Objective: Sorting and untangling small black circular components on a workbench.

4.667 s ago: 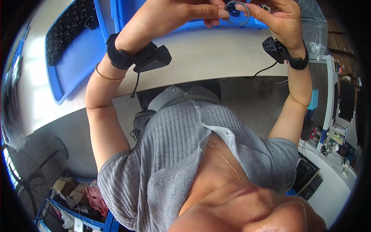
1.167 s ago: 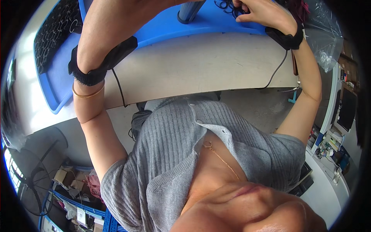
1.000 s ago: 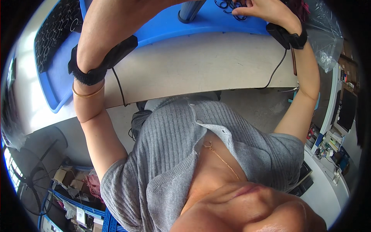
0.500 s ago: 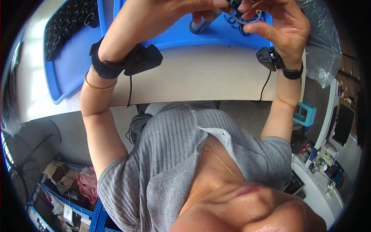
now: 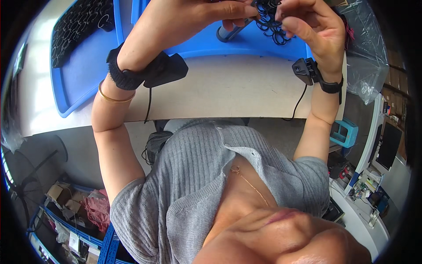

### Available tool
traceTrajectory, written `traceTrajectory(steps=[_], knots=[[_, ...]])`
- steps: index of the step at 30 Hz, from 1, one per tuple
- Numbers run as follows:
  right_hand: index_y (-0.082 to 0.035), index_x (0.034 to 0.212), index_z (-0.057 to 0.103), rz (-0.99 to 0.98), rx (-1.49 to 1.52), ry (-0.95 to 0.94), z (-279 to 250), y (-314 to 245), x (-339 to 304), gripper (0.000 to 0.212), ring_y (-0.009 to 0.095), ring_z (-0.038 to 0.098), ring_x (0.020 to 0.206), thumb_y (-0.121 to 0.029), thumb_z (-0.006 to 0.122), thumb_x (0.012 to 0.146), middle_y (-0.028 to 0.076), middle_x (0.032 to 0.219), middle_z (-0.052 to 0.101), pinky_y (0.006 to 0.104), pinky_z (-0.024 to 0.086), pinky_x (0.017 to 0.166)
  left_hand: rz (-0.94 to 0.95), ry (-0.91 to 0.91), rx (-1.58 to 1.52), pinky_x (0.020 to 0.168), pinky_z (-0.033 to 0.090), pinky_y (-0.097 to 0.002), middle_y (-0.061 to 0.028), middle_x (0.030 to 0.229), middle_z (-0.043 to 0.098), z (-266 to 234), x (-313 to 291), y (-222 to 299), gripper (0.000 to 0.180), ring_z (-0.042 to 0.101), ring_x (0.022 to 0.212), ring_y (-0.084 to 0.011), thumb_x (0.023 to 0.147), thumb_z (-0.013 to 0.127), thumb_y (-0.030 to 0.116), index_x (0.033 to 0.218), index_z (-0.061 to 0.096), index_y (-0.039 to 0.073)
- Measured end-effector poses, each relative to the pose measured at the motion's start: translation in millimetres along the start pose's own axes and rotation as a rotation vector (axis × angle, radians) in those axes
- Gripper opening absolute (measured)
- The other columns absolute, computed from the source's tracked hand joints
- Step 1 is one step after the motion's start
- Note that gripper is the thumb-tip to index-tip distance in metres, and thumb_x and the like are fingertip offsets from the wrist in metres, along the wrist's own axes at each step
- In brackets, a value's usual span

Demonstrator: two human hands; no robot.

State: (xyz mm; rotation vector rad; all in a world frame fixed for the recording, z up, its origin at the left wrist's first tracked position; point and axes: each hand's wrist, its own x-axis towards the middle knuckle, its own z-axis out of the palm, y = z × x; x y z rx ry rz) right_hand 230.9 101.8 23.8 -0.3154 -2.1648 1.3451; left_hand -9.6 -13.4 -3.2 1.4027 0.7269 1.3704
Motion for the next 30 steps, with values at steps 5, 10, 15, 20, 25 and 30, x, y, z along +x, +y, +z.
traceTrajectory(steps=[5, 10, 15, 20, 25, 30], knots=[[-0.001, 0.097, 0.070, -0.023, -0.076, 0.054, 2.1, 4.6, -2.6, 0.018, 0.007, 0.061, 0.072, -0.006, 0.083, 0.086, 0.004, 0.088, 0.070, 0.0219, 0.050, 0.064, -0.012, 0.018, 0.025, 0.070, 0.059, -0.0239, -0.0099, 0.093, 0.073, 2.9, 0.1, 0.9, 0.021, 0.069, 0.079, -0.0116, 0.096, 0.071, 0.003, 0.114, 0.062, -0.003], [-0.001, 0.093, 0.071, -0.413, -0.397, 0.109, 6.4, 1.1, 1.4, 0.012, 0.007, 0.060, 0.070, -0.001, 0.080, 0.085, 0.004, 0.084, 0.068, 0.0216, 0.048, 0.062, 0.031, -0.042, 0.000, 0.071, 0.059, -0.0250, -0.0094, 0.092, 0.072, -0.3, 0.8, -2.2, 0.017, 0.070, 0.081, -0.0120, 0.099, 0.070, 0.010, 0.108, 0.066, -0.004], [0.000, 0.093, 0.071, -0.150, -0.288, 0.087, 10.6, -4.9, -3.5, 0.012, 0.007, 0.061, 0.069, -0.004, 0.080, 0.087, 0.004, 0.082, 0.069, 0.0217, 0.048, 0.061, -0.130, 0.042, -0.022, 0.073, 0.064, -0.0302, -0.0146, 0.096, 0.075, 6.8, -0.4, 6.5, 0.019, 0.075, 0.084, -0.0184, 0.102, 0.066, 0.014, 0.107, 0.065, -0.005], [0.000, 0.094, 0.071, 0.005, -0.098, 0.023, 9.0, -3.9, -4.4, 0.015, 0.007, 0.062, 0.067, -0.012, 0.080, 0.091, 0.004, 0.082, 0.070, 0.0210, 0.050, 0.059, -0.230, 0.029, -0.058, 0.071, 0.065, -0.0326, -0.0174, 0.096, 0.075, 4.9, -1.8, 9.8, 0.023, 0.076, 0.081, -0.0214, 0.105, 0.062, 0.017, 0.107, 0.064, -0.005], [-0.001, 0.096, 0.071, 0.093, 0.016, -0.004, 6.9, -6.6, -2.0, 0.019, 0.007, 0.063, 0.065, -0.019, 0.073, 0.099, 0.004, 0.080, 0.070, 0.0205, 0.050, 0.057, -0.300, 0.033, -0.096, 0.068, 0.064, -0.0310, -0.0165, 0.093, 0.075, 6.6, -2.5, 19.5, 0.023, 0.075, 0.076, -0.0204, 0.106, 0.060, 0.019, 0.106, 0.063, -0.004], [-0.001, 0.099, 0.069, 0.195, 0.075, -0.025, 8.7, -4.4, -0.9, 0.020, 0.006, 0.062, 0.064, -0.021, 0.069, 0.102, 0.003, 0.077, 0.069, 0.0202, 0.049, 0.056, -0.268, 0.042, 0.041, 0.063, 0.062, -0.0274, -0.0141, 0.090, 0.075, 11.2, -1.6, 14.9, 0.019, 0.074, 0.070, -0.0165, 0.105, 0.062, 0.015, 0.107, 0.063, -0.004]])
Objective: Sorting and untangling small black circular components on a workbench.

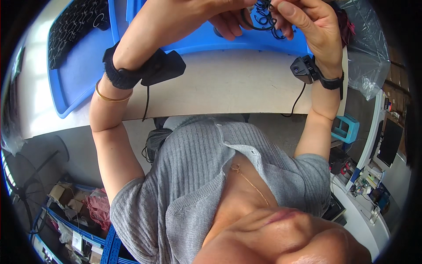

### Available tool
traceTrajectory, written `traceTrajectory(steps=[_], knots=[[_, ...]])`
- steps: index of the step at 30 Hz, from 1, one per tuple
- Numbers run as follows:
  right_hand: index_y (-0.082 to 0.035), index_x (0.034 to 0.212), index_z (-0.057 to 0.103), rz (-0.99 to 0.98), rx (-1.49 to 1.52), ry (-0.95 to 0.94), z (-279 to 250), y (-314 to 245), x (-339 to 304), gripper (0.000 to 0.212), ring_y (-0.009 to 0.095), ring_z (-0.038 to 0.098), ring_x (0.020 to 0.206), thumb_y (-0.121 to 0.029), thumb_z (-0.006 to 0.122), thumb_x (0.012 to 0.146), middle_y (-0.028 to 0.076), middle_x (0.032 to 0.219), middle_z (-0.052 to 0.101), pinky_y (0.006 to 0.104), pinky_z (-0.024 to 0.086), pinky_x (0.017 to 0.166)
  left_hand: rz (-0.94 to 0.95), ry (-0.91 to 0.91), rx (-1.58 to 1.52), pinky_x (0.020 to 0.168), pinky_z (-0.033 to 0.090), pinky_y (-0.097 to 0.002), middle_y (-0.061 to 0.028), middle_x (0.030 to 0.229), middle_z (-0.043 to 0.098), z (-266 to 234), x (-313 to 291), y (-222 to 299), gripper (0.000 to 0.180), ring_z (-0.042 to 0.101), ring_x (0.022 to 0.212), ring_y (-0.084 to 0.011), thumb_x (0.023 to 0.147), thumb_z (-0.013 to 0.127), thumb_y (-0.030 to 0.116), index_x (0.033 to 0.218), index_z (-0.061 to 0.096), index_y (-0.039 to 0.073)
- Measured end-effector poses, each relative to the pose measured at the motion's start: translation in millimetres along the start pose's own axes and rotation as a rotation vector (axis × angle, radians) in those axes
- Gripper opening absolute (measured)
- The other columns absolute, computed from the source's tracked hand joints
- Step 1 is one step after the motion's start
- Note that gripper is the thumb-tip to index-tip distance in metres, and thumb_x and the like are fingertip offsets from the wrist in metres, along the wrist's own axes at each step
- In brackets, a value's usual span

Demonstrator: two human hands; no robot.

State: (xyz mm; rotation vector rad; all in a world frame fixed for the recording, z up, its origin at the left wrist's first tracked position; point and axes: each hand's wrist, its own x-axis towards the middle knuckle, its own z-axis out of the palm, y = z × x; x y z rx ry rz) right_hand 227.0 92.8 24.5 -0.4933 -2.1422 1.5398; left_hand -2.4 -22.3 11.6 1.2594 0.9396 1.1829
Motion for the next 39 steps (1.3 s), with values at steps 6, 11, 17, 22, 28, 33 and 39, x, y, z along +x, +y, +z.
traceTrajectory(steps=[6, 11, 17, 22, 28, 33, 39], knots=[[-0.003, 0.096, 0.066, -0.005, -0.048, -0.043, -0.6, 6.4, 0.5, 0.018, 0.005, 0.059, 0.062, -0.020, 0.068, 0.102, 0.002, 0.076, 0.067, 0.0196, 0.047, 0.055, 0.296, 0.122, 0.288, 0.066, 0.060, -0.0255, -0.0093, 0.095, 0.071, 8.7, 1.2, -13.7, 0.020, 0.071, 0.076, -0.0137, 0.094, 0.074, 0.005, 0.109, 0.063, -0.003], [-0.003, 0.097, 0.066, -0.006, 0.013, 0.025, -0.2, 6.8, 3.6, 0.018, 0.004, 0.057, 0.061, -0.020, 0.068, 0.101, 0.001, 0.076, 0.066, 0.0194, 0.044, 0.054, 0.753, 0.187, 0.734, 0.071, 0.058, -0.0257, -0.0075, 0.107, 0.066, 12.7, 5.2, -13.3, 0.046, 0.067, 0.087, -0.0148, 0.077, 0.085, 0.000, 0.118, 0.063, 0.002], [-0.003, 0.100, 0.067, -0.033, -0.082, 0.057, -4.8, 3.8, 2.9, 0.017, 0.004, 0.058, 0.061, -0.020, 0.069, 0.102, 0.001, 0.077, 0.068, 0.0189, 0.044, 0.053, 0.695, 0.188, 0.875, 0.081, 0.056, -0.0308, -0.0078, 0.112, 0.068, 9.0, 2.3, 0.0, 0.051, 0.067, 0.090, -0.0192, 0.074, 0.086, -0.001, 0.120, 0.062, 0.003], [-0.001, 0.105, 0.070, 0.030, -0.356, 0.153, -33.6, -14.0, 13.1, 0.015, 0.006, 0.061, 0.065, -0.011, 0.074, 0.095, 0.002, 0.078, 0.070, 0.0202, 0.048, 0.057, 0.659, 0.179, 0.834, 0.088, 0.056, -0.0331, -0.0099, 0.116, 0.074, -7.8, 4.9, -8.9, 0.056, 0.071, 0.100, -0.0216, 0.076, 0.084, 0.000, 0.126, 0.059, 0.003], [0.000, 0.095, 0.072, 0.109, -1.042, -0.219, -58.0, 21.7, 21.1, 0.025, 0.022, 0.071, 0.073, -0.019, 0.083, 0.082, 0.013, 0.080, 0.072, 0.0331, 0.053, 0.068, 0.568, 0.130, 0.867, 0.091, 0.056, -0.0345, -0.0097, 0.113, 0.076, -13.3, 3.5, -13.7, 0.056, 0.072, 0.103, -0.0227, 0.077, 0.081, -0.003, 0.128, 0.060, 0.004], [-0.001, 0.098, 0.068, 0.279, -1.239, -0.350, -67.1, 34.5, 1.7, 0.036, 0.031, 0.071, 0.085, -0.028, 0.083, 0.080, 0.015, 0.086, 0.071, 0.0405, 0.053, 0.072, 0.534, 0.079, 0.762, 0.093, 0.056, -0.0350, -0.0111, 0.113, 0.076, -8.5, 10.4, -14.3, 0.056, 0.073, 0.105, -0.0250, 0.076, 0.080, -0.005, 0.128, 0.060, 0.005], [-0.001, 0.099, 0.063, 0.358, -1.242, -0.394, -62.3, 40.6, 4.4, 0.035, 0.033, 0.069, 0.082, -0.024, 0.081, 0.080, 0.015, 0.084, 0.069, 0.0426, 0.051, 0.071, 0.550, 0.076, 0.783, 0.093, 0.056, -0.0361, -0.0124, 0.113, 0.076, -9.6, 8.5, -15.6, 0.055, 0.073, 0.108, -0.0269, 0.078, 0.079, -0.004, 0.128, 0.059, 0.004]])
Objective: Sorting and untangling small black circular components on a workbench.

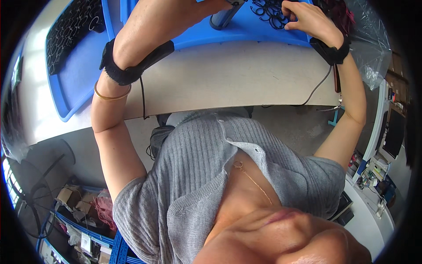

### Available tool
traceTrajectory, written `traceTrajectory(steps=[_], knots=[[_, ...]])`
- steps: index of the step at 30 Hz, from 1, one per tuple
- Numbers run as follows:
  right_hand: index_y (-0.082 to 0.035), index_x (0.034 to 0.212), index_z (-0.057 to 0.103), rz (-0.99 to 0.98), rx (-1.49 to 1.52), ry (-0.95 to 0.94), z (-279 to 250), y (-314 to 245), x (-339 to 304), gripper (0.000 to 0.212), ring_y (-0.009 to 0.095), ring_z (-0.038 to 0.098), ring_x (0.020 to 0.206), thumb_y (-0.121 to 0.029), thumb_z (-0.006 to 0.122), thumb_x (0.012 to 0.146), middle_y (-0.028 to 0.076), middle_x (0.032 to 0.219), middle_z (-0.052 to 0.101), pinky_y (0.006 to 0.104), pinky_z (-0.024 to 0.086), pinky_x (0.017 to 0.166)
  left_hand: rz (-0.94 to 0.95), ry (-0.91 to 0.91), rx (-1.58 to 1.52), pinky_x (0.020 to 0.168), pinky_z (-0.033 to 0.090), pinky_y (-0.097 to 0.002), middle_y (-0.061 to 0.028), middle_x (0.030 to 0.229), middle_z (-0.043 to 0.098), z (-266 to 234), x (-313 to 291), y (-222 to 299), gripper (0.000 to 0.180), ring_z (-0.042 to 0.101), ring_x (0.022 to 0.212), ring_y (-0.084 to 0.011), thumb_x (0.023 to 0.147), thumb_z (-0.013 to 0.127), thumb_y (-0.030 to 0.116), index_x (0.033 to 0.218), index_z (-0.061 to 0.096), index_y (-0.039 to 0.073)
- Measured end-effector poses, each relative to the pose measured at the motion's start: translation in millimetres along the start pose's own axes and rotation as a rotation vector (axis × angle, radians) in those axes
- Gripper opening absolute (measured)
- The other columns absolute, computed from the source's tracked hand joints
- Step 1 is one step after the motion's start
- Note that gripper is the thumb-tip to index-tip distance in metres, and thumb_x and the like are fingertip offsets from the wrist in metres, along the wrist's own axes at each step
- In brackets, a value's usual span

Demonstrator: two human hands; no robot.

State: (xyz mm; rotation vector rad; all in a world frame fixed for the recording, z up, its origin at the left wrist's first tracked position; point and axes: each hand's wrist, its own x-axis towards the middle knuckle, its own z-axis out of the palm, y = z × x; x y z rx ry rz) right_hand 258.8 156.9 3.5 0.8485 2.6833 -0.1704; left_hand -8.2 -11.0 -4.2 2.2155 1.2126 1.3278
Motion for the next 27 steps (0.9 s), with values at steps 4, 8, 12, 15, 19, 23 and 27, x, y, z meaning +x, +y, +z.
traceTrajectory(steps=[4, 8, 12, 15, 19, 23, 27], knots=[[-0.001, 0.096, 0.063, -0.019, 0.051, -0.048, 7.8, 6.8, 3.7, 0.028, 0.031, 0.068, 0.081, -0.019, 0.078, 0.081, 0.015, 0.084, 0.069, 0.0418, 0.050, 0.071, -0.094, -0.042, 0.091, 0.092, 0.057, -0.0363, -0.0132, 0.114, 0.076, -0.1, 2.3, 7.3, 0.053, 0.073, 0.109, -0.0274, 0.078, 0.078, -0.004, 0.128, 0.060, 0.004], [0.000, 0.094, 0.063, -0.058, 0.108, -0.070, 7.7, 3.3, 8.0, 0.024, 0.029, 0.068, 0.079, -0.014, 0.077, 0.081, 0.015, 0.083, 0.068, 0.0409, 0.050, 0.071, -0.090, -0.040, 0.042, 0.092, 0.057, -0.0364, -0.0137, 0.114, 0.076, 0.1, 0.3, 0.8, 0.053, 0.073, 0.109, -0.0276, 0.078, 0.078, -0.004, 0.128, 0.062, 0.004], [0.000, 0.095, 0.063, -0.058, 0.151, -0.072, 3.4, -3.2, 3.1, 0.022, 0.029, 0.067, 0.078, -0.012, 0.077, 0.082, 0.014, 0.082, 0.068, 0.0404, 0.050, 0.071, -0.110, -0.076, 0.062, 0.092, 0.057, -0.0369, -0.0141, 0.119, 0.074, -1.1, -0.8, 2.5, 0.055, 0.072, 0.110, -0.0276, 0.078, 0.079, -0.003, 0.130, 0.062, 0.005], [0.000, 0.095, 0.063, -0.090, 0.142, -0.040, -1.1, -8.3, 2.2, 0.022, 0.028, 0.068, 0.078, -0.011, 0.077, 0.081, 0.014, 0.083, 0.068, 0.0398, 0.050, 0.070, -0.062, -0.083, 0.042, 0.092, 0.056, -0.0381, -0.0140, 0.123, 0.072, 0.8, 0.0, 1.6, 0.058, 0.070, 0.112, -0.0284, 0.078, 0.080, -0.001, 0.132, 0.061, 0.005], [0.000, 0.095, 0.064, -0.166, 0.184, -0.031, 4.2, -5.9, 3.4, 0.020, 0.028, 0.067, 0.078, -0.009, 0.077, 0.082, 0.014, 0.083, 0.068, 0.0401, 0.050, 0.071, -0.145, -0.090, 0.161, 0.094, 0.056, -0.0395, -0.0134, 0.124, 0.071, -6.3, 4.0, 22.8, 0.061, 0.067, 0.113, -0.0293, 0.077, 0.083, 0.003, 0.133, 0.061, 0.005], [-0.001, 0.094, 0.066, -0.267, 0.077, -0.040, 7.4, -2.9, 5.8, 0.016, 0.031, 0.067, 0.080, -0.009, 0.075, 0.084, 0.014, 0.083, 0.068, 0.0410, 0.051, 0.073, -0.055, -0.057, 0.101, 0.096, 0.054, -0.0393, -0.0130, 0.124, 0.071, -3.2, 1.2, 3.1, 0.059, 0.067, 0.112, -0.0296, 0.078, 0.084, 0.005, 0.132, 0.062, 0.005], [0.000, 0.092, 0.067, -0.341, 0.096, -0.030, 5.2, -4.3, 9.2, 0.014, 0.032, 0.067, 0.082, -0.012, 0.074, 0.086, 0.015, 0.085, 0.068, 0.0408, 0.052, 0.075, 0.038, -0.013, 0.067, 0.099, 0.053, -0.0387, -0.0125, 0.123, 0.071, -8.8, -1.1, 7.1, 0.053, 0.067, 0.111, -0.0286, 0.079, 0.083, 0.006, 0.129, 0.064, 0.003]])
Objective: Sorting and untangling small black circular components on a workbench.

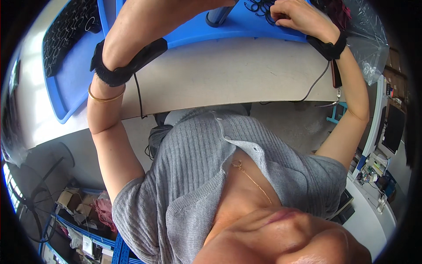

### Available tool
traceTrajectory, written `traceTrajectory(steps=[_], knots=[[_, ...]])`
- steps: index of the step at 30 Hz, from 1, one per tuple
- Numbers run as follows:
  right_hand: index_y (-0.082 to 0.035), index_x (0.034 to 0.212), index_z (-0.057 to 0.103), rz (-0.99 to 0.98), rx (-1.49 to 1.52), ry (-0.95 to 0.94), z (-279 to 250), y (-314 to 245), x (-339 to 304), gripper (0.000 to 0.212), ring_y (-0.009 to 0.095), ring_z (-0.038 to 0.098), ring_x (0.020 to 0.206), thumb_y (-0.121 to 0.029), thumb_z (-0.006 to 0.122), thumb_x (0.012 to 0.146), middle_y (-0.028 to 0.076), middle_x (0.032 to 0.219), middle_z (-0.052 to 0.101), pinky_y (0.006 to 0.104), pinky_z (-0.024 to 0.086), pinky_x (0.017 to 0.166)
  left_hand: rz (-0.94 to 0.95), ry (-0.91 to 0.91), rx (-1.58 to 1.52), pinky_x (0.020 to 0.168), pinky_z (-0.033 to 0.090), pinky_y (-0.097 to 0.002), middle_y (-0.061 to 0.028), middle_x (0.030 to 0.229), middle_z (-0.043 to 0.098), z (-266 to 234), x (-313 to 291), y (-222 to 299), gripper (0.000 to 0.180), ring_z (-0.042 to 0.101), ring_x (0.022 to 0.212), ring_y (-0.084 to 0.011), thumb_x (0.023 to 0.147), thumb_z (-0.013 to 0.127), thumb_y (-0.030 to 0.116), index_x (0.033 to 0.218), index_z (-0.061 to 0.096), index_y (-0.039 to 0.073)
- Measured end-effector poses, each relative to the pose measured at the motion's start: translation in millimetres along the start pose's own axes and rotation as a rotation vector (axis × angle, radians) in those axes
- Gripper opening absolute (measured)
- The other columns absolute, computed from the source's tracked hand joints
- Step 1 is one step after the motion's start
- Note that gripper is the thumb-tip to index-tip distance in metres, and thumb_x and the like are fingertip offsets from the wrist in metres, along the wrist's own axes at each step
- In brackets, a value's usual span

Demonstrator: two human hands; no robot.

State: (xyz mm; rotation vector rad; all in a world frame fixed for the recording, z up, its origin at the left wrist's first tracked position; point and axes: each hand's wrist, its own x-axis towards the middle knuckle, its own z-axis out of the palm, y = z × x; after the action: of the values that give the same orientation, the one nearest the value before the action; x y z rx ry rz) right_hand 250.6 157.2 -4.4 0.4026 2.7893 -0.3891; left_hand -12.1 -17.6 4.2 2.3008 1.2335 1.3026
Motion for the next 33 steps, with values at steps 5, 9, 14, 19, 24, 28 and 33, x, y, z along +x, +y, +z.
traceTrajectory(steps=[5, 9, 14, 19, 24, 28, 33], knots=[[0.000, 0.091, 0.067, 0.013, 0.054, 0.163, -15.7, 0.0, -12.7, 0.014, 0.026, 0.067, 0.077, -0.014, 0.070, 0.087, 0.014, 0.082, 0.067, 0.0380, 0.052, 0.069, 0.007, 0.020, -0.043, 0.099, 0.053, -0.0371, -0.0110, 0.121, 0.071, 1.3, 2.9, -4.3, 0.047, 0.068, 0.110, -0.0246, 0.082, 0.083, 0.008, 0.126, 0.066, 0.002], [0.001, 0.094, 0.066, 0.144, 0.157, 0.263, -25.5, -3.9, -18.3, 0.013, 0.013, 0.064, 0.064, -0.011, 0.068, 0.088, 0.009, 0.074, 0.067, 0.0316, 0.051, 0.060, -0.004, 0.037, -0.012, 0.099, 0.053, -0.0365, -0.0103, 0.123, 0.071, -0.1, 1.9, -2.9, 0.046, 0.068, 0.109, -0.0232, 0.083, 0.083, 0.009, 0.125, 0.066, 0.003], [0.000, 0.091, 0.064, 0.299, 0.463, 0.331, -22.4, 8.5, -18.0, 0.007, 0.008, 0.062, 0.063, -0.007, 0.065, 0.094, 0.004, 0.077, 0.068, 0.0244, 0.052, 0.057, 0.029, 0.055, -0.032, 0.099, 0.054, -0.0366, -0.0105, 0.124, 0.070, -1.2, 1.5, -3.3, 0.046, 0.068, 0.110, -0.0228, 0.083, 0.083, 0.008, 0.125, 0.066, 0.003], [-0.001, 0.094, 0.063, 0.302, 0.702, 0.492, -17.0, 20.8, -17.7, 0.004, 0.008, 0.063, 0.063, -0.005, 0.064, 0.095, 0.002, 0.077, 0.067, 0.0234, 0.051, 0.056, 0.025, 0.044, -0.069, 0.099, 0.055, -0.0373, -0.0108, 0.123, 0.070, -3.5, 2.8, -3.0, 0.045, 0.069, 0.110, -0.0230, 0.083, 0.083, 0.007, 0.124, 0.065, 0.002], [0.001, 0.091, 0.065, 0.357, 0.580, 0.363, -13.6, 22.9, -18.5, 0.007, 0.009, 0.065, 0.063, -0.006, 0.065, 0.091, 0.005, 0.075, 0.069, 0.0252, 0.052, 0.056, 0.020, 0.056, -0.018, 0.099, 0.056, -0.0375, -0.0105, 0.123, 0.070, -3.2, 1.2, -1.4, 0.045, 0.069, 0.110, -0.0226, 0.083, 0.083, 0.007, 0.124, 0.066, 0.003], [0.003, 0.089, 0.067, 0.332, 0.201, 0.187, -10.2, 24.9, -19.5, 0.010, 0.011, 0.064, 0.057, -0.006, 0.067, 0.086, 0.007, 0.067, 0.067, 0.0280, 0.051, 0.054, 0.033, 0.049, -0.030, 0.098, 0.055, -0.0374, -0.0097, 0.123, 0.071, -4.9, 2.9, -2.3, 0.044, 0.069, 0.109, -0.0223, 0.083, 0.083, 0.007, 0.124, 0.066, 0.003], [0.002, 0.090, 0.064, 0.387, 0.417, 0.065, -9.2, 26.1, -14.6, 0.009, 0.011, 0.063, 0.056, -0.006, 0.067, 0.086, 0.007, 0.066, 0.066, 0.0282, 0.050, 0.053, 0.020, 0.044, 0.050, 0.098, 0.055, -0.0370, -0.0095, 0.123, 0.071, -4.5, 0.9, -1.4, 0.044, 0.070, 0.108, -0.0221, 0.083, 0.082, 0.008, 0.124, 0.066, 0.003]])
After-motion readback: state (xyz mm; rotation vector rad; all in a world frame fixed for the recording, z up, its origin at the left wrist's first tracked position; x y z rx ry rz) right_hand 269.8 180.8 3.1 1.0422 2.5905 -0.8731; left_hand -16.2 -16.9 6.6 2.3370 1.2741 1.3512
